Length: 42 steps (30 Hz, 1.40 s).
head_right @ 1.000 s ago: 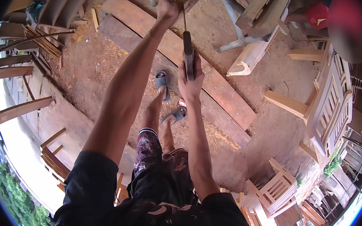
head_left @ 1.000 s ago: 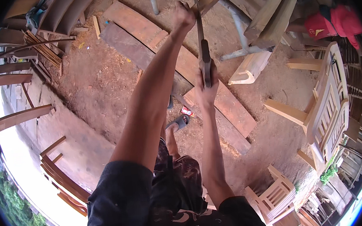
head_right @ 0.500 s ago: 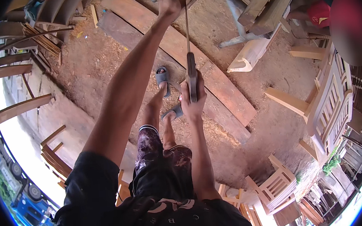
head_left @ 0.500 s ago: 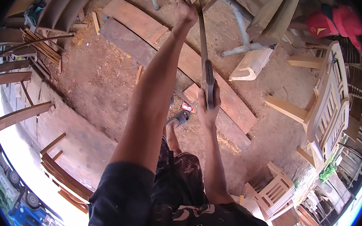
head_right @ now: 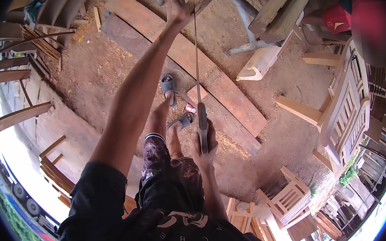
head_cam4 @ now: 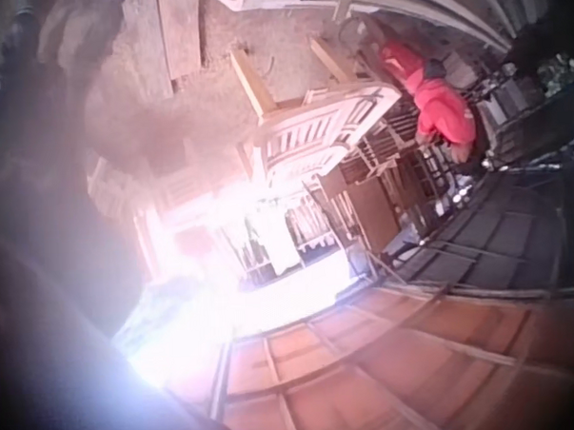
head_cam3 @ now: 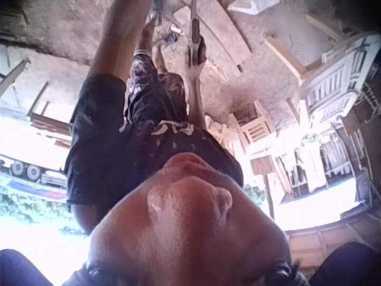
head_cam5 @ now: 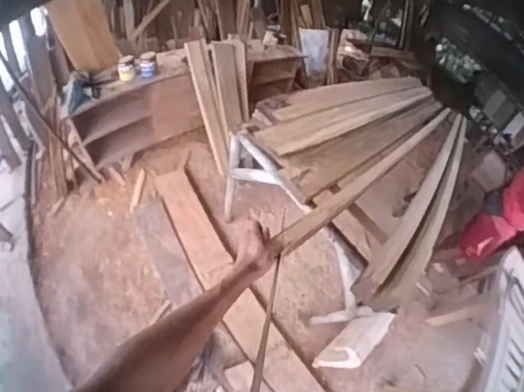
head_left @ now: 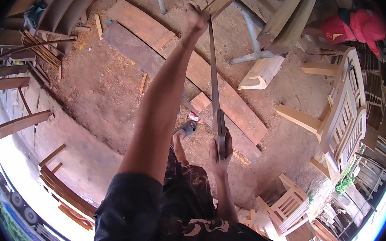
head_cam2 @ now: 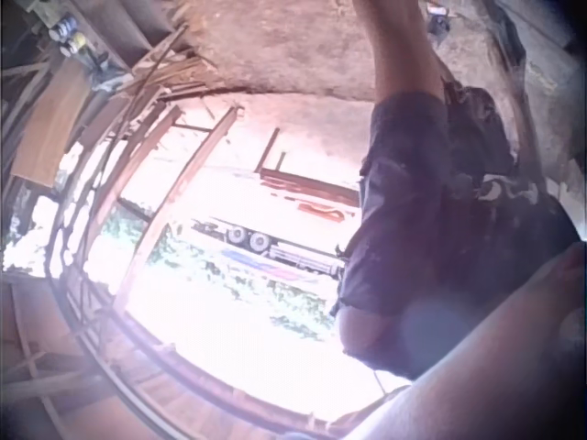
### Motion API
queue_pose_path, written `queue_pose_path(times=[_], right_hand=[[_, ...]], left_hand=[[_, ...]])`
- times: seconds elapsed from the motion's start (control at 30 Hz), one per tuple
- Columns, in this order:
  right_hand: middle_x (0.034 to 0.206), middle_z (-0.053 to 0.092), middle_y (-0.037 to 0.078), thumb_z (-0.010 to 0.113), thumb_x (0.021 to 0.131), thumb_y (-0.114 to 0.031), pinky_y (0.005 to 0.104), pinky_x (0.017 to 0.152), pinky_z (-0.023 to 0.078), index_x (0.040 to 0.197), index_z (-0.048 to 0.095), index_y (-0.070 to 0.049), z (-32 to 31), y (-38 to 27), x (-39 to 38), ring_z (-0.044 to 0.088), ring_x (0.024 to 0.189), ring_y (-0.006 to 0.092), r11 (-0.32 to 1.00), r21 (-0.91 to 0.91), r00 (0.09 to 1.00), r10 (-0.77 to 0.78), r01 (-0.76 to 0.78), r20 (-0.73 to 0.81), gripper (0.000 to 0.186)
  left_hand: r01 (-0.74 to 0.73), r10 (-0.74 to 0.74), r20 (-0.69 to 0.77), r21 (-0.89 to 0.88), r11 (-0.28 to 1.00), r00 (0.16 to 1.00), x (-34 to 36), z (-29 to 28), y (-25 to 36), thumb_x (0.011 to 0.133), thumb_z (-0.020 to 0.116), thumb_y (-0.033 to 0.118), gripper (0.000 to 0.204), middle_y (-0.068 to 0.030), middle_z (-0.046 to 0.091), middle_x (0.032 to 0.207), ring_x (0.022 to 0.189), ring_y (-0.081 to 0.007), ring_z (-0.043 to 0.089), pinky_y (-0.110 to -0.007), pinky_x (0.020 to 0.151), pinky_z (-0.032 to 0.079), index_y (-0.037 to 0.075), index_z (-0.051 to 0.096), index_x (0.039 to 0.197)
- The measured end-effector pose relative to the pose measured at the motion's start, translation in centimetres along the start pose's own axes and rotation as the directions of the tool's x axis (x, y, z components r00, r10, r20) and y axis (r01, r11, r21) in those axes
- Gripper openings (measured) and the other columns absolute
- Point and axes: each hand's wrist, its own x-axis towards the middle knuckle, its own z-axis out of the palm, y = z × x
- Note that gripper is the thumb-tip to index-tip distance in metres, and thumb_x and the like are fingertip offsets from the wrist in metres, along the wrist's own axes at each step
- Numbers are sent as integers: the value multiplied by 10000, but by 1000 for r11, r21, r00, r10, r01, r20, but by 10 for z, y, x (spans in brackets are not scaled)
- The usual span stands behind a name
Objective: Use a hand saw to cut pieces of wood for furniture assembly.
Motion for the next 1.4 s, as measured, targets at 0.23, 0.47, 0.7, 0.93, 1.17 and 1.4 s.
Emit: queue_pose_path(times=[0.23, 0.47, 0.7, 0.93, 1.17, 1.4], right_hand=[[950, 686, 117, 622, 998, -119, 319, 702, 522, 1442, 465, -7, 52, -43, 181, 639, 780, 171, 979, 57, 980, -197, 198, -23, 484], [1023, 699, 107, 643, 941, -86, 296, 717, 518, 1453, 486, 1, -82, 11, -133, 634, 812, 145, 947, -240, 977, 205, -212, -55, 543], [996, 751, 166, 668, 941, -123, 373, 743, 574, 1387, 609, -89, -150, 61, -190, 742, 870, 242, 745, -405, 848, 472, -531, -242, 451], [1207, 716, 126, 703, 918, -138, 362, 1016, 503, 1269, 667, 22, -168, 147, -137, 660, 1146, 249, 559, -251, 609, 671, -790, -423, 387], [543, 451, -32, 743, 938, -257, 277, 356, 325, 1113, 700, -127, -96, 25, 54, 409, 395, 73, 521, -68, 516, 805, -851, -293, 222], [628, 583, 29, 772, 921, -280, 323, 442, 437, 1121, 699, -29, -43, -33, 154, 513, 489, 121, 907, -231, 898, 257, -351, -356, 329]], left_hand=[[88, -85, 61, -59, 994, 995, -6, 3, 24, 1012, 466, 231, 346, -385, 595, 1161, 1098, -539, 561, -580, 944, 453, -88, 461, 1145], [41, -37, 34, -124, 991, 999, 6, 17, 1, 1022, 440, 214, 315, -375, 565, 1083, 1031, -565, 520, -583, 926, 426, -86, 435, 1115], [537, -392, 391, -400, 743, 833, 0, 13, -8, 938, 671, 380, 443, -176, 634, 915, 861, -283, 630, -403, 761, 512, -3, 576, 1141], [-1, 7, 384, -15, 1000, 923, 58, -6, -26, 858, 769, 459, 481, -162, 717, 913, 825, -259, 686, -401, 762, 535, 25, 633, 1013], [247, -202, 161, -347, 905, 966, 82, 3, -37, 947, 685, 449, 494, -195, 683, 917, 947, -318, 694, -444, 846, 542, -18, 582, 1072], [369, -291, 379, -152, 917, 879, 57, -2, -58, 918, 700, 503, 640, -283, 634, 1213, 1172, -433, 612, -478, 986, 501, -19, 550, 1257]])
